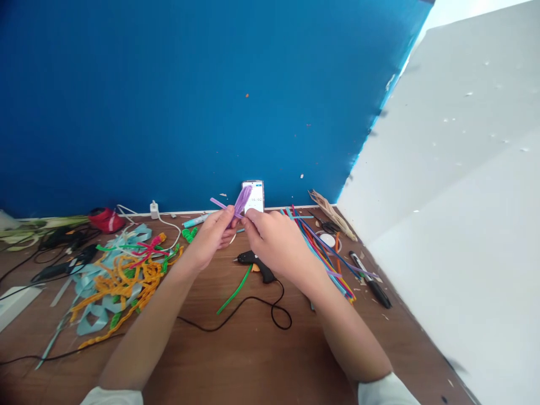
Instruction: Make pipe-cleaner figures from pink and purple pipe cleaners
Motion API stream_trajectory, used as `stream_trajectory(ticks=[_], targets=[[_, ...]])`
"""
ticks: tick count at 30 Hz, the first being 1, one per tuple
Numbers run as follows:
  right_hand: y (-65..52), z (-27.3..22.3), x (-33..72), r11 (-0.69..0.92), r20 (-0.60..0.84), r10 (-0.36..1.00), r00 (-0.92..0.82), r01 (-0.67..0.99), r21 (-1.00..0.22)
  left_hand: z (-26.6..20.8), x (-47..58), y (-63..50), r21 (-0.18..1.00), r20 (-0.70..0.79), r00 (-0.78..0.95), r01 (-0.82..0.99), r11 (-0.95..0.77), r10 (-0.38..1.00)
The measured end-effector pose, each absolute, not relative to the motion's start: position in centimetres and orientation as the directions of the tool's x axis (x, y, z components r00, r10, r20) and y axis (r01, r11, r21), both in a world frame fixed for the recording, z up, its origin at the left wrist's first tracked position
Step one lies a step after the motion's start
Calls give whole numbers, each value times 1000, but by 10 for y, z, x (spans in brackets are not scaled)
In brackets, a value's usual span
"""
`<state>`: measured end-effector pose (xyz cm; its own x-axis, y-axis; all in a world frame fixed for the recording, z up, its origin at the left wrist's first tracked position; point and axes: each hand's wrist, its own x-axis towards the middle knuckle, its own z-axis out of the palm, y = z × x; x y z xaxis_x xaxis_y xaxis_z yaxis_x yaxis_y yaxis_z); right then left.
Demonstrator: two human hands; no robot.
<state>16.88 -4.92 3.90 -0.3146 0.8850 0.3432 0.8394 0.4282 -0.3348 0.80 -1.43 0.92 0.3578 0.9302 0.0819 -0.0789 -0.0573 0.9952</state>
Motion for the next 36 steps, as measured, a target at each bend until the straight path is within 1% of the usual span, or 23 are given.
stream_trajectory(ticks=[4, 8, 13, 16, 19, 21, 28, 34, 36], targets=[[-55, 40, 170, 427, 340, 886, -316, 843, -327, 9, 10, -16, 992, 119, 390, -73, -98, 913], [-61, 44, 174, 454, 375, 873, -311, 798, -396, 12, 9, -20, 991, 138, 418, -58, -125, 898], [-65, 50, 181, 474, 414, 859, -301, 774, -420, 17, 8, -25, 982, 163, 446, -158, -102, 880], [-64, 52, 183, 486, 420, 853, -308, 763, -427, 16, 8, -25, 975, 191, 405, -184, -125, 894], [-63, 54, 185, 487, 422, 853, -306, 755, -438, 11, 9, -22, 971, 223, 317, -156, -181, 922], [-63, 54, 185, 481, 416, 858, -301, 756, -444, 7, 9, -20, 967, 240, 292, -151, -204, 926], [-65, 56, 187, 467, 380, 873, -306, 752, -465, 6, 9, -17, 938, 253, 286, -306, -162, 924], [-61, 51, 189, 466, 354, 879, -318, 729, -501, 7, 5, -15, 942, 238, 318, -304, -139, 918], [-59, 48, 191, 456, 325, 887, -327, 725, -516, 8, 0, -14, 947, 231, 370, -299, -119, 900]])
